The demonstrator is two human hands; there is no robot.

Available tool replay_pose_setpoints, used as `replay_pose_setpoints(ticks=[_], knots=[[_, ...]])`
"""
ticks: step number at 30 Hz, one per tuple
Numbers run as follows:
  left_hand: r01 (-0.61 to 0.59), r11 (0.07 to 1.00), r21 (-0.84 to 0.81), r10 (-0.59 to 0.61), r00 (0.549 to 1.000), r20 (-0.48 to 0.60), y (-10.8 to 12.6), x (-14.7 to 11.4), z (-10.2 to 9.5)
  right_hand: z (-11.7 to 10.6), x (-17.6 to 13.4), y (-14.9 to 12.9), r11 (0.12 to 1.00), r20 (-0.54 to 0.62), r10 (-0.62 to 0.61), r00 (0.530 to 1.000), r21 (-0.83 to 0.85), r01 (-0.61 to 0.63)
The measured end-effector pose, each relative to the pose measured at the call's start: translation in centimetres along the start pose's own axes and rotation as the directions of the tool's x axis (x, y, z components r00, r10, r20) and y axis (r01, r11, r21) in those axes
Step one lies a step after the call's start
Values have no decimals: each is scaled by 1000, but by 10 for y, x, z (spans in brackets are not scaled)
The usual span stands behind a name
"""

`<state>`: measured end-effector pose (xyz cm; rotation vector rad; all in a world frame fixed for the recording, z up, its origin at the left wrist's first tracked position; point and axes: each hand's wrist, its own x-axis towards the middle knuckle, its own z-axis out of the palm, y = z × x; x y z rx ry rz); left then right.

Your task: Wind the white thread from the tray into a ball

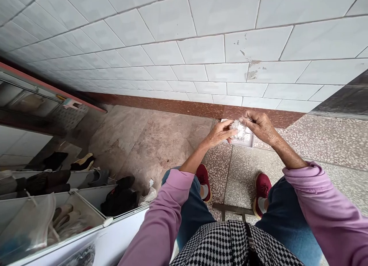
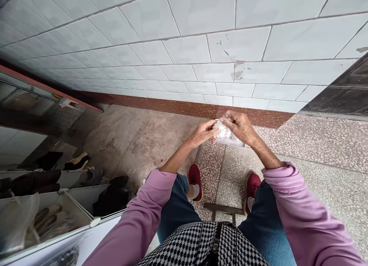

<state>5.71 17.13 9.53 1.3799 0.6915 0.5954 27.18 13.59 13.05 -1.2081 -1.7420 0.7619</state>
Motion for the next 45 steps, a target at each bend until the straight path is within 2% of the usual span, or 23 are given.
replay_pose_setpoints(ticks=[5, 10, 12, 14, 16, 20, 24, 28, 29, 31, 34, 37, 40, 45], knots=[[53, 994, -90, -47, 996, 77, 1, -2, 4, -3, 1, 2, 993, -25, 40, 999, 114, -37], [97, 990, -98, -78, 981, 180, 5, -5, 3, -5, 1, 10, 989, 6, 34, 999, 143, -34], [99, 988, -122, -74, 979, 189, 7, -6, 4, -5, 2, 16, 985, 22, 58, 998, 159, -61], [73, 981, -181, -53, 992, 111, 9, -5, 4, -2, 2, 23, 983, 32, 78, 996, 162, -83], [27, 963, -270, -35, 999, -25, 11, -2, 4, 6, 1, 28, 988, 40, 83, 996, 126, -88], [-76, 932, -354, -33, 956, -292, 13, 4, -5, 28, -7, 30, 995, 131, 73, 989, -71, -64], [-69, 962, -266, -56, 899, -434, 10, 6, -14, 41, -15, 22, 980, 238, 82, 968, -195, -35], [-42, 999, -30, 21, 860, -510, 5, 6, -15, 34, -14, 4, 993, 270, 12, 963, -115, 20], [-33, 999, 32, 44, 861, -507, 5, 6, -14, 30, -13, -1, 997, 259, -4, 966, -79, 26], [-13, 995, 97, 54, 900, -433, 5, 4, -12, 21, -10, -9, 999, 205, -17, 979, -31, 24], [12, 997, 80, 4, 980, -200, 7, 0, -8, 8, -6, -11, 1000, 91, -2, 996, -25, 5], [34, 999, 30, -33, 999, -20, 10, -3, -6, 0, -3, -4, 1000, 30, 16, 999, -20, -16], [37, 998, -49, -35, 999, 37, 10, -4, -3, -3, -1, 6, 999, 10, 32, 999, 20, -32], [73, 982, -176, -70, 997, 24, 10, -4, 3, 0, 0, 17, 989, 21, 75, 997, 127, -77]])
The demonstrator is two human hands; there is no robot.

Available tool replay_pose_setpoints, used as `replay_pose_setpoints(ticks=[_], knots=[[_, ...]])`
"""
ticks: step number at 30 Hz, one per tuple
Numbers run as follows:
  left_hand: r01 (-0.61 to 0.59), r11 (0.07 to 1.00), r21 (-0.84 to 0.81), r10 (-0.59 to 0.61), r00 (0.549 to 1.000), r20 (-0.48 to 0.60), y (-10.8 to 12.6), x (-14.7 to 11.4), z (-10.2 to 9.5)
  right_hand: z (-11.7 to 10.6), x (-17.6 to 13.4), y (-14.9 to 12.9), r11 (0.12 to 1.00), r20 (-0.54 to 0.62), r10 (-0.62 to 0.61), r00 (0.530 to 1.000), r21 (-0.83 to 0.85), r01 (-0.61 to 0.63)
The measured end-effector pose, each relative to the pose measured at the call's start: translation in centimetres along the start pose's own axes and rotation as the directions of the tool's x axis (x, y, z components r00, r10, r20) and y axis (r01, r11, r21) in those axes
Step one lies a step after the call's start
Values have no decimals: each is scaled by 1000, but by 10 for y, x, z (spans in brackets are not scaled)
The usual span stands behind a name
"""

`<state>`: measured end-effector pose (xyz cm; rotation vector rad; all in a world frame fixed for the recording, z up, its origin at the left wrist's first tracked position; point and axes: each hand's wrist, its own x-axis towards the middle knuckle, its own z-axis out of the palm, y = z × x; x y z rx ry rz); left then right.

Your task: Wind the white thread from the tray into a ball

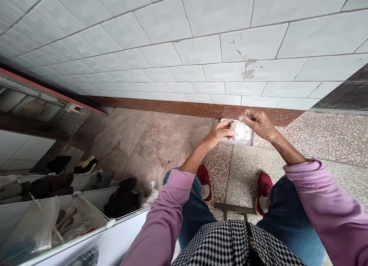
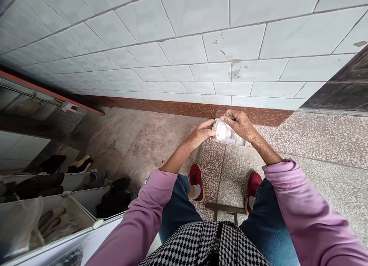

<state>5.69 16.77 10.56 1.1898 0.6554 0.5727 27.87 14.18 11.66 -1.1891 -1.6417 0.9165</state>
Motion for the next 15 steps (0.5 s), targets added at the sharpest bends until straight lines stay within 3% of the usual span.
replay_pose_setpoints(ticks=[4, 9, 12, 15], knots=[[-32, 989, -147, 20, 997, -80, 5, 0, 2, 7, 1, 10, 999, 46, 13, 999, 47, -16], [-117, 968, -224, 45, 952, -304, 6, 7, -3, 24, -6, 16, 988, 128, 4, 992, -153, 16], [-162, 969, -187, 64, 894, -444, 2, 11, -9, 34, -12, 10, 970, 197, 19, 980, -241, 30], [-161, 986, -31, 121, 842, -526, -1, 10, -13, 34, -16, -2, 973, 243, -7, 970, -221, 63]])
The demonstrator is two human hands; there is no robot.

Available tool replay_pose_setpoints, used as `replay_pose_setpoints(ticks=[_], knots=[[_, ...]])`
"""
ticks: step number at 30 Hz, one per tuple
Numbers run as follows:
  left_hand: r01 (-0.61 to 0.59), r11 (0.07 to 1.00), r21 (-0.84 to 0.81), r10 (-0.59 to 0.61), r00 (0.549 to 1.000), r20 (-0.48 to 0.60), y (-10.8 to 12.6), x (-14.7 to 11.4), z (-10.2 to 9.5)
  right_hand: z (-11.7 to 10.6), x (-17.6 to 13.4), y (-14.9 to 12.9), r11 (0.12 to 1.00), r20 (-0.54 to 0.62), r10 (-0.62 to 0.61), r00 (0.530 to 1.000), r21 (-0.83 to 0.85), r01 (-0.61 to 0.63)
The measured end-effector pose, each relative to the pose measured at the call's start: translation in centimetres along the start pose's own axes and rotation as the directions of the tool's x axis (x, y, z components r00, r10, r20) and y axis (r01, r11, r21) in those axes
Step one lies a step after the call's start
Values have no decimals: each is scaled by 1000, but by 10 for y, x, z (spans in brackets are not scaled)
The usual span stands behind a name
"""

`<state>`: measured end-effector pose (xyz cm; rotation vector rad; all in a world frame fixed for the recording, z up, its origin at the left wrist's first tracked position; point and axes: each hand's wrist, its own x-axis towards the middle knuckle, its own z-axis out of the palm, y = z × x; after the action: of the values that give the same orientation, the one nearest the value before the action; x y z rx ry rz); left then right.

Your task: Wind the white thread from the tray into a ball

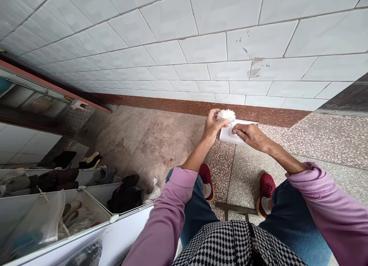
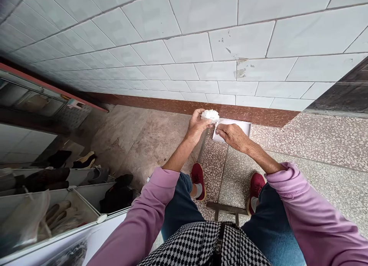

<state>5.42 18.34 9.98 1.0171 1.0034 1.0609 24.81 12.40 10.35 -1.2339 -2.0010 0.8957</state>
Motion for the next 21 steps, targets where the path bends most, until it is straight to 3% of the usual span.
replay_pose_setpoints(ticks=[3, 6, 10, 12, 16, 21], knots=[[-75, 983, 170, 70, 997, 33, -1, -1, -2, -13, -1, -11, 998, -60, -29, 998, 60, 33], [-88, 961, 263, 34, 978, 204, -2, -6, 1, -30, -1, -13, 996, -189, -17, 982, 80, 33], [23, 970, 244, -137, 874, 466, -1, -13, 7, -44, 0, -3, 996, -278, 27, 960, 88, -3], [74, 985, 157, -147, 834, 531, 2, -15, 9, -43, 0, 5, 995, -271, 43, 962, 95, -18], [129, 990, -61, -86, 880, 466, 10, -14, 10, -27, 2, 17, 994, -188, 42, 981, 104, -23], [105, 982, -158, -63, 966, 250, 12, -9, 9, -3, 0, 18, 999, -51, 42, 998, 23, -40]])
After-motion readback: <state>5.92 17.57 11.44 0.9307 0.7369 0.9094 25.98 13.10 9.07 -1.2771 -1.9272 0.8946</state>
